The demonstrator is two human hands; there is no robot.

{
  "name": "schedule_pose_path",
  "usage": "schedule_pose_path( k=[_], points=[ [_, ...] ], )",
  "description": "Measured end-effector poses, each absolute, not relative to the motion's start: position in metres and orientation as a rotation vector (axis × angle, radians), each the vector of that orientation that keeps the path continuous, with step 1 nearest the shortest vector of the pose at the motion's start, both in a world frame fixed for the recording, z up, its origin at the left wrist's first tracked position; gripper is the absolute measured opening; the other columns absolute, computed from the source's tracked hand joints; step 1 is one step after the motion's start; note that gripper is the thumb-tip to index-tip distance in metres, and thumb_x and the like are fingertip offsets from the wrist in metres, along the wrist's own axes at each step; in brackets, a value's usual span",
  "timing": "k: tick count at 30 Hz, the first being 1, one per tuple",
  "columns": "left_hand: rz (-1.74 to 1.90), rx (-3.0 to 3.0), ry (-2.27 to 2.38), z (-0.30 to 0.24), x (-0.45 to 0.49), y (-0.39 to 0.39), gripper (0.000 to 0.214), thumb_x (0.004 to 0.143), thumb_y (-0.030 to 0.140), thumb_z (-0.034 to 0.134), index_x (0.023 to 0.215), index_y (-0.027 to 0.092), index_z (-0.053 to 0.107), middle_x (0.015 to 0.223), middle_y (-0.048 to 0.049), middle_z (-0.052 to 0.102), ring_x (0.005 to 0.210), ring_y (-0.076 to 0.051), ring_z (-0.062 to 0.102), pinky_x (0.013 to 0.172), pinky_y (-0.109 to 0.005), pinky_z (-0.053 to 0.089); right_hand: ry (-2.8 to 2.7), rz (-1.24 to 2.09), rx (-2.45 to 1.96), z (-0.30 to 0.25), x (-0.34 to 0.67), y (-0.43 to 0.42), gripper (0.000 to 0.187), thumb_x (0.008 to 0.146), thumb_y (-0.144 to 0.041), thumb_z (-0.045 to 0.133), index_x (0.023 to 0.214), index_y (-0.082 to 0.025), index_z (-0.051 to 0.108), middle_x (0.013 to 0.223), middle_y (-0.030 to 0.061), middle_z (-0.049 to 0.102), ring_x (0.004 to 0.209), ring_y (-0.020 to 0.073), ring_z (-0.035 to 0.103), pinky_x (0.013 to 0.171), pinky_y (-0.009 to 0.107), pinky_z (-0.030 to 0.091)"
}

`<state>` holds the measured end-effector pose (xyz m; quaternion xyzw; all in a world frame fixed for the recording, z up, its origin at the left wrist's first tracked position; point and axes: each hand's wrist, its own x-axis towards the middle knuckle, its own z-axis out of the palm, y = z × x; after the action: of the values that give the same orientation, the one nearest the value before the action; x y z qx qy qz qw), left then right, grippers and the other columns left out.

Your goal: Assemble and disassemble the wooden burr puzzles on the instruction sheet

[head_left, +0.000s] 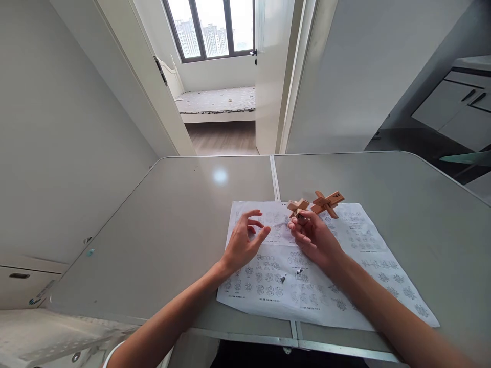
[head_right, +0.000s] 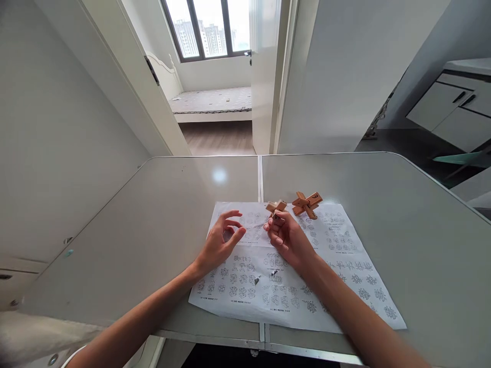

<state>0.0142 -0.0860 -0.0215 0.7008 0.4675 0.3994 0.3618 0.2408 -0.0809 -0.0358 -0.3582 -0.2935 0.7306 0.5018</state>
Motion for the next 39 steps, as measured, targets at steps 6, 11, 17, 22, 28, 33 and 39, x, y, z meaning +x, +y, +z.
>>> schedule_pose_path(
  k=[6,11,17,22,28,33,39],
  points=[
    [1.001,1.839,1.224,-0.022,0.014,-0.087,0.029,0.102,0.039,0.066,0.125,0.022,0.060,0.132,-0.0116,0.070,0.098,-0.019,0.075,0.086,-0.035,0.061,-0.575,1.717,-0.758,-0.042,0.245,-0.076,0.030,0.085,-0.043,0.078,0.076,-0.023,0.059,0.075,0.0009,0.061,0.045,0.0078,0.037,0.030,0.019,0.038],
    [0.982,1.851,1.230,-0.024,0.013,-0.087,0.029,0.103,0.041,0.065,0.124,0.022,0.060,0.129,-0.0118,0.070,0.097,-0.019,0.075,0.086,-0.036,0.061,-0.486,1.650,-0.683,-0.042,0.248,-0.078,0.033,0.088,-0.043,0.077,0.076,-0.024,0.052,0.071,-0.0031,0.051,0.047,0.0076,0.038,0.035,0.016,0.042],
    [0.950,1.880,1.257,-0.026,0.012,-0.086,0.028,0.103,0.040,0.065,0.123,0.022,0.060,0.124,-0.0108,0.071,0.093,-0.018,0.074,0.085,-0.036,0.060,-0.370,1.635,-0.629,-0.034,0.252,-0.082,0.030,0.084,-0.037,0.076,0.076,-0.023,0.051,0.069,-0.0054,0.043,0.048,0.0071,0.036,0.038,0.016,0.042],
    [0.932,1.913,1.257,-0.026,0.012,-0.086,0.024,0.101,0.035,0.066,0.121,0.021,0.062,0.118,-0.0091,0.072,0.091,-0.018,0.074,0.084,-0.035,0.059,-0.319,1.705,-0.639,-0.029,0.246,-0.084,0.029,0.082,-0.028,0.077,0.073,-0.022,0.050,0.068,-0.0047,0.045,0.048,0.0069,0.034,0.036,0.017,0.038],
    [0.898,1.931,1.244,-0.023,0.012,-0.087,0.020,0.100,0.031,0.064,0.118,0.022,0.063,0.117,-0.0081,0.073,0.092,-0.019,0.074,0.084,-0.035,0.059,-0.308,1.750,-0.656,-0.032,0.242,-0.083,0.031,0.079,-0.022,0.083,0.074,-0.022,0.052,0.067,-0.0049,0.046,0.050,0.0070,0.036,0.038,0.017,0.038],
    [0.879,1.943,1.256,-0.021,0.011,-0.086,0.018,0.100,0.030,0.062,0.116,0.022,0.064,0.117,-0.0074,0.073,0.093,-0.019,0.074,0.083,-0.034,0.058,-0.298,1.750,-0.652,-0.033,0.241,-0.082,0.031,0.078,-0.021,0.084,0.073,-0.021,0.053,0.066,-0.0051,0.047,0.050,0.0066,0.035,0.040,0.018,0.037],
    [0.884,1.972,1.261,-0.020,0.009,-0.086,0.016,0.099,0.030,0.061,0.114,0.023,0.064,0.114,-0.0065,0.073,0.091,-0.018,0.074,0.080,-0.033,0.059,-0.314,1.751,-0.639,-0.034,0.237,-0.080,0.032,0.076,-0.022,0.085,0.072,-0.021,0.053,0.065,-0.0054,0.047,0.050,0.0065,0.035,0.041,0.018,0.036]
  ],
)
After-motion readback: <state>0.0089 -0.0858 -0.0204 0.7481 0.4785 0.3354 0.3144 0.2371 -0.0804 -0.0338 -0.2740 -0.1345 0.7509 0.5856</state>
